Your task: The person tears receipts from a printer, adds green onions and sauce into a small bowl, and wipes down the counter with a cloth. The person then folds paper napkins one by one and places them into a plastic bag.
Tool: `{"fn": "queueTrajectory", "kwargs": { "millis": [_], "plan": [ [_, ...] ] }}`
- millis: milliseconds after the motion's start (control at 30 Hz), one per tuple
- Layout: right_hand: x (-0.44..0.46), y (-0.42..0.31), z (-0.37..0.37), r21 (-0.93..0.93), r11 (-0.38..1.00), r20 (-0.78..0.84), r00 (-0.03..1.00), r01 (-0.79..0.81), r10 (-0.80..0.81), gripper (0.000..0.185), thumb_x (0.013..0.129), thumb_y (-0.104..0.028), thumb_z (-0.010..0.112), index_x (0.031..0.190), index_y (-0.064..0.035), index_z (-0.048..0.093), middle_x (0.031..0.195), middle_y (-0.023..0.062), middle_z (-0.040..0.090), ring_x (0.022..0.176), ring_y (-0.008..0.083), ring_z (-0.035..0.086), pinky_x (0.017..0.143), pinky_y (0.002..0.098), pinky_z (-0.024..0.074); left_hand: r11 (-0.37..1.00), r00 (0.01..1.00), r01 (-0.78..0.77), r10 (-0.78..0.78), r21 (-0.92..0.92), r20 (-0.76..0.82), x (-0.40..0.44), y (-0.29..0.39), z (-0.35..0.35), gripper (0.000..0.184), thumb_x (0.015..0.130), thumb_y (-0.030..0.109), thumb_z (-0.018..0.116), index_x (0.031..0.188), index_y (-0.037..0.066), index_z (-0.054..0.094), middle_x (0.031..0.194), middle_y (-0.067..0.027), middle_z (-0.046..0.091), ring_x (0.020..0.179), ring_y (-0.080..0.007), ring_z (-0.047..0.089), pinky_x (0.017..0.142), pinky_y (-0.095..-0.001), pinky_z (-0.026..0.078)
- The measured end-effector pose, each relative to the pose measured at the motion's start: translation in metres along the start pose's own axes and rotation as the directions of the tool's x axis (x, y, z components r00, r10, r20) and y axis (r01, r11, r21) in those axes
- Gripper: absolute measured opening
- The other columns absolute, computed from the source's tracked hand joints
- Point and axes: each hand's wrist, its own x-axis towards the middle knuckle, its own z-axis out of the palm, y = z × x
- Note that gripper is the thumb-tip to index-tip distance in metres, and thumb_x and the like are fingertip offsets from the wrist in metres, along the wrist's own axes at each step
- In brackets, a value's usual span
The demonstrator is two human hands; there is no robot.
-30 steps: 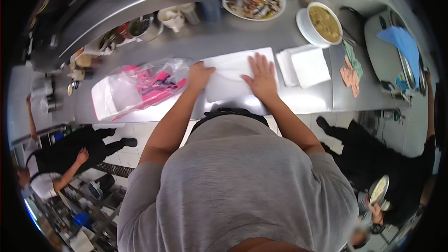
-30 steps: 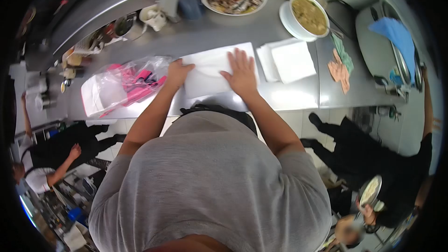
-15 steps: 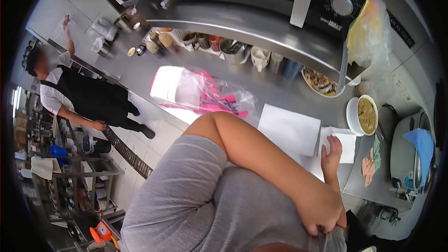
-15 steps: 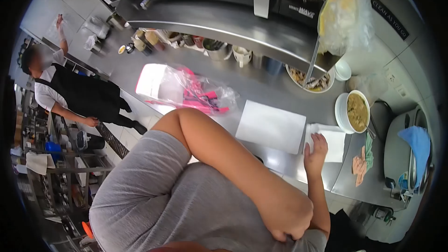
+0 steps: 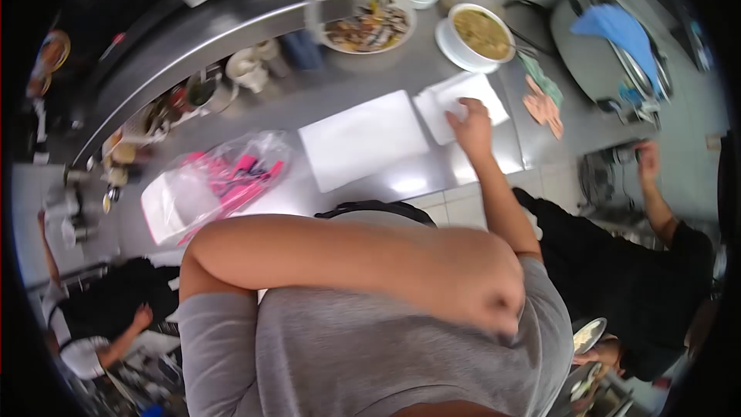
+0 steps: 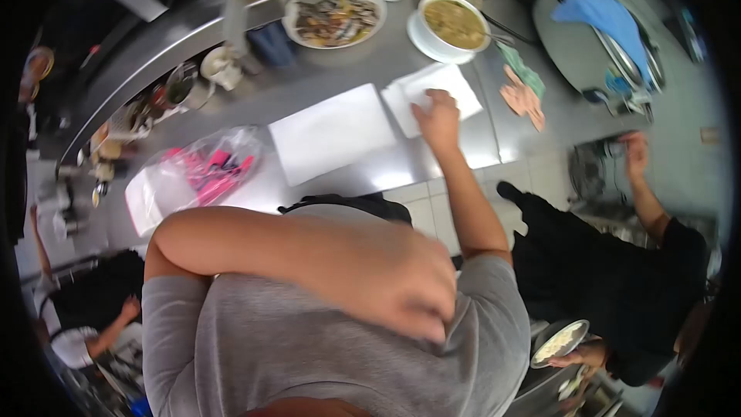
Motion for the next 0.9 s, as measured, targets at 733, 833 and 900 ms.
{"fn": "queueTrajectory", "kwargs": {
  "millis": [733,833,900],
  "plan": [
    [-0.099,-0.088,-0.164,0.207,0.782,0.886,-0.227,-0.588,-0.405,0.033,0.073,-0.02,0.074,0.099,-0.0019,0.069,0.084,0.0051,0.069,0.074,0.0108,0.059,0.067,0.0281,0.0471,0.468,0.484,0.856,-0.572,-0.221,0.662,-0.008,-0.105,0.005,0.037,0.092,0.031,0.056,0.108,-0.002,0.062,0.096,-0.0072,0.063,0.091,-0.0122,0.055,0.077,-0.0286,0.044],
    [-0.106,-0.09,-0.162,0.409,0.76,0.873,-0.024,-0.505,-0.487,0.027,0.075,-0.019,0.071,0.095,0.0,0.068,0.085,0.009,0.069,0.072,0.015,0.061,0.067,0.0305,0.0477,0.625,0.569,0.772,-0.595,-0.119,0.568,-0.016,-0.117,0.005,0.033,0.091,0.031,0.057,0.1,0.0,0.062,0.088,-0.0085,0.064,0.083,-0.0143,0.057,0.072,-0.0313,0.044],
    [-0.105,-0.091,-0.162,0.448,0.853,0.893,0.169,-0.268,-0.417,0.021,0.074,-0.017,0.068,0.087,-0.001,0.066,0.083,0.0133,0.067,0.071,0.0248,0.063,0.066,0.0349,0.0488,0.721,0.649,0.693,-0.636,0.022,0.417,-0.018,-0.122,-0.001,0.031,0.091,0.031,0.057,0.095,0.001,0.061,0.084,-0.0104,0.063,0.078,-0.0167,0.057,0.068,-0.0331,0.044]
  ]
}}
